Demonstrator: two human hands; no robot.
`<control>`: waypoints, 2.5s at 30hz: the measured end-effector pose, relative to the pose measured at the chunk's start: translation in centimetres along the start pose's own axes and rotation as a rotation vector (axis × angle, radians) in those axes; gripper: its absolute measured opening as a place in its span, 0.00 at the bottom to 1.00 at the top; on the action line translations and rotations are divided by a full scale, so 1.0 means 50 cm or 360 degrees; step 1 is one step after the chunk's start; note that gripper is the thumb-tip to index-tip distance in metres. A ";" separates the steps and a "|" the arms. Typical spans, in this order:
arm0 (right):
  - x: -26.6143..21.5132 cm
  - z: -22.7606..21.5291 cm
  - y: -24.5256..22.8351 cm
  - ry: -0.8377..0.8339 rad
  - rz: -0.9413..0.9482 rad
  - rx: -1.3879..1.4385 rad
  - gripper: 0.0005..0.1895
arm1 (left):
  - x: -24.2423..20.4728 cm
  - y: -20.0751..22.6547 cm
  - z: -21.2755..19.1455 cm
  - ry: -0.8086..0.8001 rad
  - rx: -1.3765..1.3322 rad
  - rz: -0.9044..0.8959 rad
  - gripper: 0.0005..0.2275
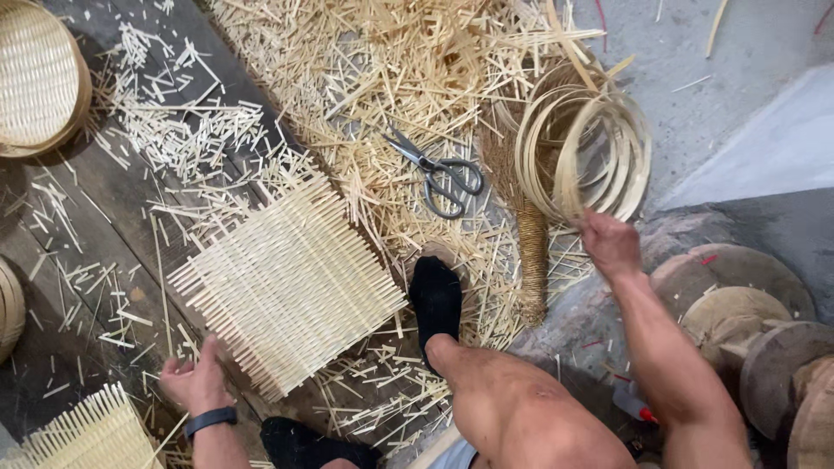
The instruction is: The person constructs bamboo steamer components by trimming woven bamboo sheets with shears, fitting them into circular wooden frames, and securing the edges.
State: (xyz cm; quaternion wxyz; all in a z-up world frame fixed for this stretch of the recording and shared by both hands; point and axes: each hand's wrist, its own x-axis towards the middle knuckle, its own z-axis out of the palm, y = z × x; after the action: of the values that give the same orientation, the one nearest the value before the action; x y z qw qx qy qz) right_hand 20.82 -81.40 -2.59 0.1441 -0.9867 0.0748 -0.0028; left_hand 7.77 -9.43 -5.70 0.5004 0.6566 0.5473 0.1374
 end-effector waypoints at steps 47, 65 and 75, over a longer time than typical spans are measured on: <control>-0.160 -0.196 -0.927 0.0137 -0.2274 0.0413 0.09 | -0.372 0.400 0.014 -0.1657 -0.0465 -0.0214 0.37; 0.002 -0.174 -0.799 -0.1231 -0.0386 0.2139 0.14 | -0.232 0.306 -0.041 -0.1296 -0.1417 -0.0393 0.13; -0.045 -0.117 -0.798 -0.1363 0.0169 0.2367 0.26 | -0.227 0.282 -0.059 -0.0945 -0.2052 -0.0445 0.13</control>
State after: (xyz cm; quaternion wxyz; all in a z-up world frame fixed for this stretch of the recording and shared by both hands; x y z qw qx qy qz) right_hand 24.32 -44.93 14.41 0.7690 -0.5471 0.0386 0.3283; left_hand 9.72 -16.23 11.22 0.9287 0.1643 0.2773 0.1834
